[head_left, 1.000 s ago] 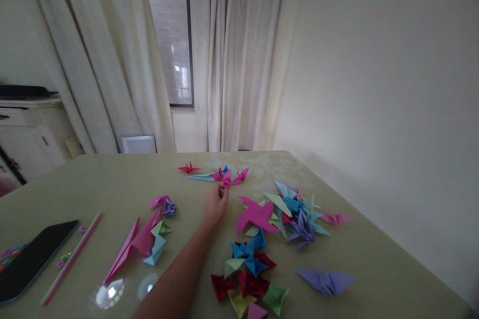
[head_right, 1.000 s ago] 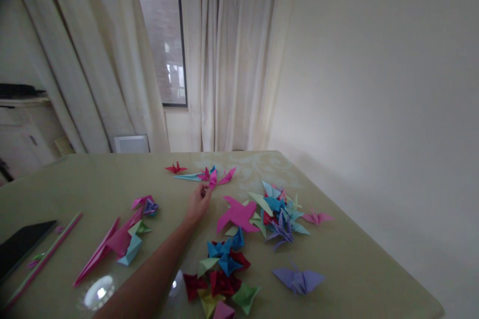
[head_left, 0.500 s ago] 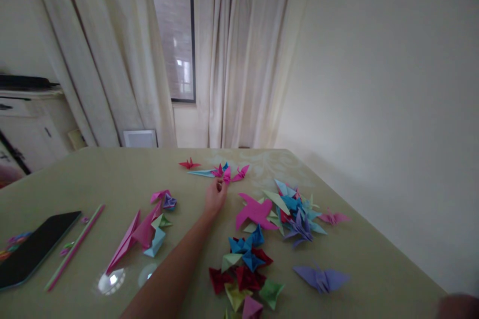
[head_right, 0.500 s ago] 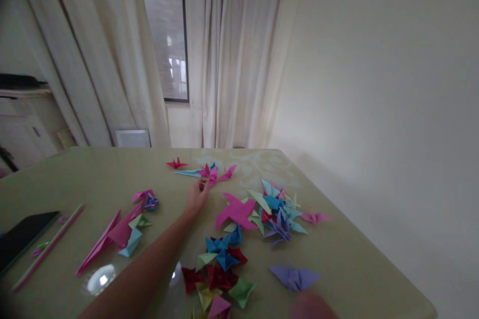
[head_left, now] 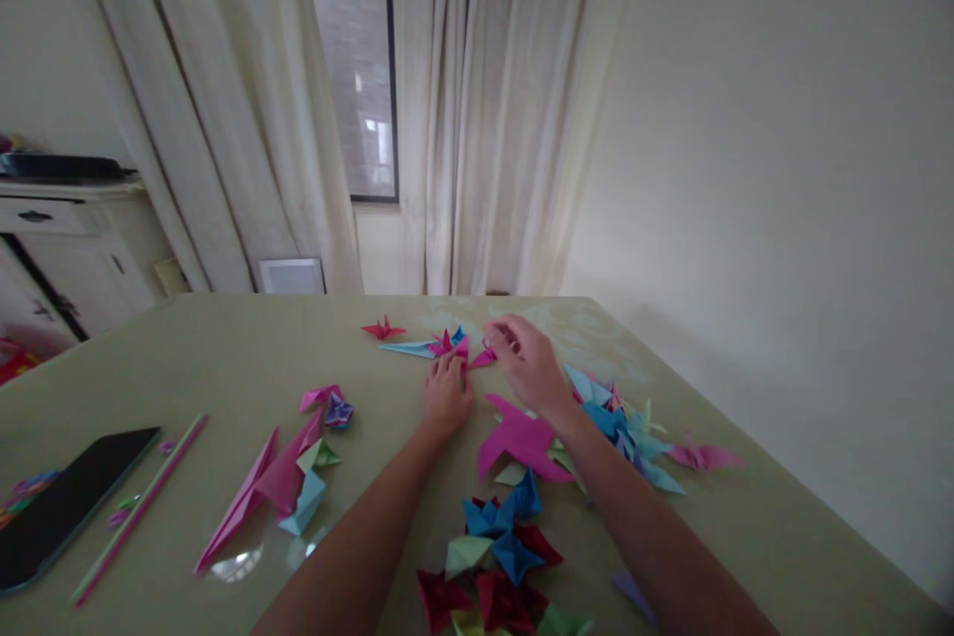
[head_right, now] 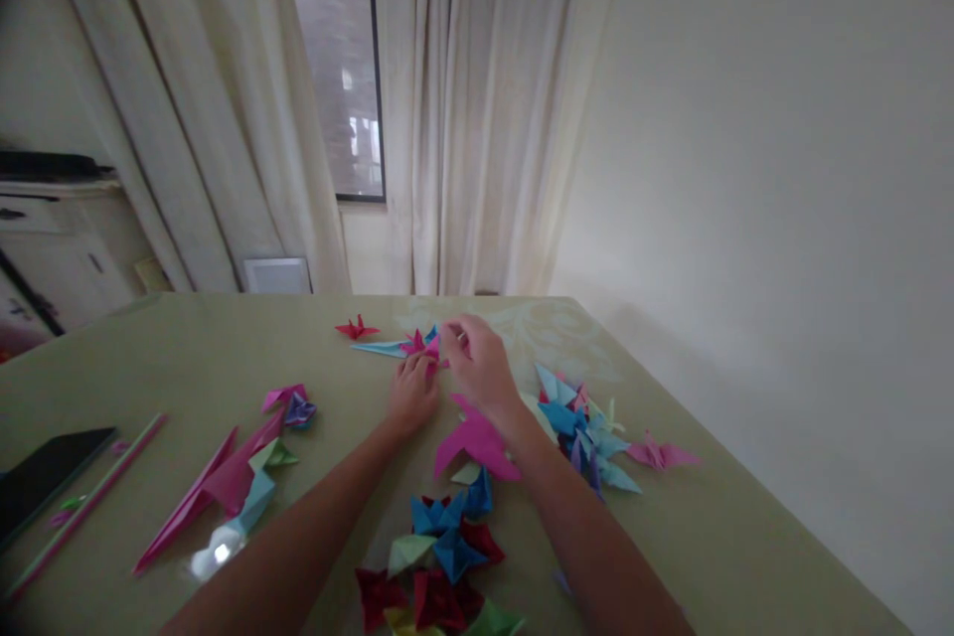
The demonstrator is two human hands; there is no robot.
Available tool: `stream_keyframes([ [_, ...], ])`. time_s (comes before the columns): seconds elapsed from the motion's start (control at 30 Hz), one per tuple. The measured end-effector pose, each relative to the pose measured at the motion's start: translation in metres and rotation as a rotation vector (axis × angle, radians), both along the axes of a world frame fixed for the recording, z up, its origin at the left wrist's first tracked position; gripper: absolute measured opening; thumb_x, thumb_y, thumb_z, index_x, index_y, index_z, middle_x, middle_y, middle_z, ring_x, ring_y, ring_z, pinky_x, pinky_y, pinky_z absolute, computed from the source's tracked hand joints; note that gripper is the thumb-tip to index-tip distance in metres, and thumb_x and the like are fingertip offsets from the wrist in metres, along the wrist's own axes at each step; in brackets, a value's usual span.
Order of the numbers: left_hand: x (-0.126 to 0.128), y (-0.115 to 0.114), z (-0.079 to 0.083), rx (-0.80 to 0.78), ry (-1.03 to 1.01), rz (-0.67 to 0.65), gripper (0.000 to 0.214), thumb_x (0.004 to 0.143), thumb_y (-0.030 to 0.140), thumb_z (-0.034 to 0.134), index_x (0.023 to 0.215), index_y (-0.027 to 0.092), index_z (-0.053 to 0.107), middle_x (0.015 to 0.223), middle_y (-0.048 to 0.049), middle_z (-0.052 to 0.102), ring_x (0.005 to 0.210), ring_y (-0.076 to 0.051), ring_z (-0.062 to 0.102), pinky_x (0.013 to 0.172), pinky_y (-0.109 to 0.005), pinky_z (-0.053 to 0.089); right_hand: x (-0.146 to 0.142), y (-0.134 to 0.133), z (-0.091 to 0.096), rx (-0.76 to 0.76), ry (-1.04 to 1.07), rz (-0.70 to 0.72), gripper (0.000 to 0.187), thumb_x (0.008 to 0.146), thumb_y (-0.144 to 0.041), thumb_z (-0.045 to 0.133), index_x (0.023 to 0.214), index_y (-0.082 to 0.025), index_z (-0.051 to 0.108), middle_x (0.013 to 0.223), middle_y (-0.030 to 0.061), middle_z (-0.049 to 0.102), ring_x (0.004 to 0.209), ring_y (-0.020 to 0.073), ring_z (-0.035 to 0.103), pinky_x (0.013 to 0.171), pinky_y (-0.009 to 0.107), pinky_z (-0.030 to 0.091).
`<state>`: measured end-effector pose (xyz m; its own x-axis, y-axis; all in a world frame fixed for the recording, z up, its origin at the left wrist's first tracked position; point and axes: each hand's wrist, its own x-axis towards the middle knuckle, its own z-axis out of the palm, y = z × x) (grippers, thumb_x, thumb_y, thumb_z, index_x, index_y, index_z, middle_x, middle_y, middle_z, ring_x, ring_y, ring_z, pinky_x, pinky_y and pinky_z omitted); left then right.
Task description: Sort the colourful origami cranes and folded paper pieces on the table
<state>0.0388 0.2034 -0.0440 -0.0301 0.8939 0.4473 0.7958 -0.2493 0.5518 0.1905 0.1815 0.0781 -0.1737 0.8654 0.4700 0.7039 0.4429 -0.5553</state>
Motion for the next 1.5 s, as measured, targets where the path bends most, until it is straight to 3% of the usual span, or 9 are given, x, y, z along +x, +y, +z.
stream_keyframes([
  [0.13,-0.002,0.000,0.000,-0.053,0.019,0.028,0.025,0.097,0.018,0.051,0.117,0.021,0.067,0.122,-0.0140,0.068,0.117,-0.029,0.060,0.100,-0.042,0.044,-0.018,0.035,-0.026,-0.157,-0.276,-0.168,0.029,0.102,-0.014,0.050,0.121,-0.012,0.071,0.122,0.0135,0.071,0.111,0.0205,0.066,0.095,0.029,0.048],
  [0.33,-0.004,0.000,0.001,-0.126,0.063,0.038,0.022,0.096,0.025,0.060,0.114,0.025,0.071,0.123,-0.0112,0.066,0.118,-0.029,0.058,0.096,-0.041,0.044,-0.018,0.053,-0.053,-0.227,-0.373,-0.247,0.033,0.099,-0.008,0.046,0.111,-0.017,0.075,0.119,0.0152,0.071,0.109,0.0243,0.067,0.088,0.032,0.050],
  [0.53,-0.003,-0.001,0.006,-0.145,0.030,0.087,0.021,0.100,0.026,0.053,0.103,0.022,0.073,0.117,-0.0113,0.067,0.114,-0.028,0.061,0.097,-0.041,0.044,0.004,0.024,-0.031,-0.218,-0.318,-0.241,0.028,0.095,-0.011,0.050,0.097,-0.019,0.077,0.105,0.0089,0.076,0.100,0.0222,0.070,0.088,0.030,0.049],
  [0.67,0.001,-0.005,0.007,-0.106,0.082,0.092,0.029,0.100,0.026,0.051,0.123,0.024,0.067,0.133,-0.0141,0.063,0.123,-0.032,0.056,0.098,-0.044,0.043,0.027,-0.013,-0.015,-0.087,-0.122,-0.178,0.021,0.092,-0.013,0.056,0.094,-0.020,0.076,0.100,0.0059,0.077,0.094,0.0205,0.070,0.087,0.030,0.051],
  [0.87,0.003,-0.008,0.007,-0.126,0.175,0.067,0.028,0.100,0.029,0.052,0.121,0.025,0.070,0.136,-0.0143,0.063,0.125,-0.034,0.056,0.101,-0.049,0.043,0.030,-0.055,-0.001,-0.014,-0.101,-0.156,0.034,0.094,-0.020,0.057,0.126,-0.016,0.068,0.129,0.0133,0.066,0.104,0.0224,0.070,0.093,0.033,0.054],
  [1.1,-0.004,-0.005,0.002,-0.090,0.147,0.073,0.020,0.098,0.025,0.054,0.111,0.021,0.069,0.121,-0.0114,0.067,0.114,-0.027,0.062,0.097,-0.039,0.046,-0.001,-0.040,0.006,-0.042,-0.326,-0.192,0.047,0.098,-0.020,0.054,0.145,-0.016,0.054,0.147,0.0166,0.055,0.129,0.0282,0.061,0.105,0.036,0.051],
  [1.3,-0.003,-0.002,-0.001,0.009,0.049,0.302,0.034,0.092,0.036,0.065,0.120,0.020,0.057,0.124,-0.0139,0.060,0.120,-0.032,0.055,0.097,-0.042,0.044,-0.004,-0.033,0.001,-0.041,-0.372,-0.096,0.046,0.099,-0.021,0.054,0.145,-0.018,0.054,0.149,0.0155,0.055,0.129,0.0282,0.061,0.103,0.037,0.052],
  [1.4,-0.003,0.000,-0.001,-0.040,0.041,0.238,0.035,0.094,0.032,0.061,0.126,0.022,0.054,0.134,-0.0143,0.059,0.125,-0.031,0.055,0.098,-0.042,0.043,0.002,-0.034,0.002,-0.067,-0.379,-0.075,0.044,0.099,-0.020,0.056,0.142,-0.017,0.057,0.146,0.0163,0.058,0.132,0.0286,0.059,0.107,0.037,0.051],
  [1.5,-0.006,0.002,-0.002,-0.139,0.026,0.167,0.020,0.097,0.025,0.054,0.116,0.023,0.060,0.123,-0.0110,0.070,0.117,-0.030,0.062,0.097,-0.041,0.042,0.007,-0.035,0.006,-0.076,-0.381,-0.064,0.041,0.099,-0.021,0.056,0.140,-0.017,0.058,0.145,0.0163,0.058,0.132,0.0282,0.060,0.108,0.036,0.049],
])
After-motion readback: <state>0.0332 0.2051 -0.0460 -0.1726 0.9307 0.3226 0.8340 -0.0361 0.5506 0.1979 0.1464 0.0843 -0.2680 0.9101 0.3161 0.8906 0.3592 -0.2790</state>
